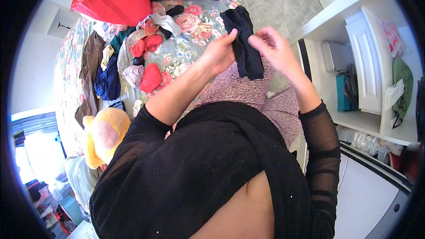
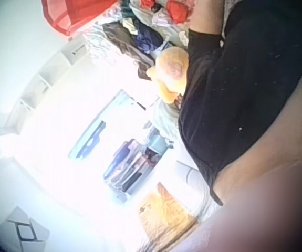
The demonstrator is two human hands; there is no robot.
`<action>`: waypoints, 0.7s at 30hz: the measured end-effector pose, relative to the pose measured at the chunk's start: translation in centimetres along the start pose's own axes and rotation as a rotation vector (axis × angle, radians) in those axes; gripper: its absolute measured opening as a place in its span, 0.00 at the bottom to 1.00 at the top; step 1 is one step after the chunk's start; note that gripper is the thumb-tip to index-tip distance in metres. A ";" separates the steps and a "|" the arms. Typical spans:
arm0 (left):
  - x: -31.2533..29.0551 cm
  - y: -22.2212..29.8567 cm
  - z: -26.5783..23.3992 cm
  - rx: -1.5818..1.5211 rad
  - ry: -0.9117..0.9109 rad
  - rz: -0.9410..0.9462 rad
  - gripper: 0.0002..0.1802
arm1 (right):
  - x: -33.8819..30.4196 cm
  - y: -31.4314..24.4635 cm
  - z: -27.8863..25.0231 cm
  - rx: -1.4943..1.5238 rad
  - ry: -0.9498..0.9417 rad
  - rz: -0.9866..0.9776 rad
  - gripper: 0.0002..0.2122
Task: The person sits on a bed and folds several pieces of clothing one by one, including a red garment, a light purple top, a black item, and a teal piece. Each item is smoothed, folded, and placed on the bed.
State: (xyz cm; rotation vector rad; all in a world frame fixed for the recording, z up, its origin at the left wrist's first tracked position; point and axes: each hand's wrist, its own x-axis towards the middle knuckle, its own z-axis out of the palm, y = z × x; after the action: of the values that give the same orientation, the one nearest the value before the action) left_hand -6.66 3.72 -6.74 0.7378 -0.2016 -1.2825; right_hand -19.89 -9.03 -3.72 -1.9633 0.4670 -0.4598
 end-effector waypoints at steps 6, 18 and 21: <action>0.1 -0.8 1.7 -0.089 0.158 -0.101 0.28 | -0.7 1.6 3.2 0.006 0.103 -0.011 0.13; -1.7 -1.2 0.4 0.315 0.187 -0.060 0.19 | -1.7 2.9 0.5 0.087 -0.099 0.197 0.10; -1.6 -0.8 0.0 0.339 0.156 -0.074 0.17 | -1.1 1.6 -0.6 0.006 0.081 -0.002 0.11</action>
State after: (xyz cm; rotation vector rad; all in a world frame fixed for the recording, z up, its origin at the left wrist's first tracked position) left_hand -7.81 5.12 -6.83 1.1399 -0.2707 -1.2688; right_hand -21.28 -9.54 -5.05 -1.9449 0.5148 -0.5432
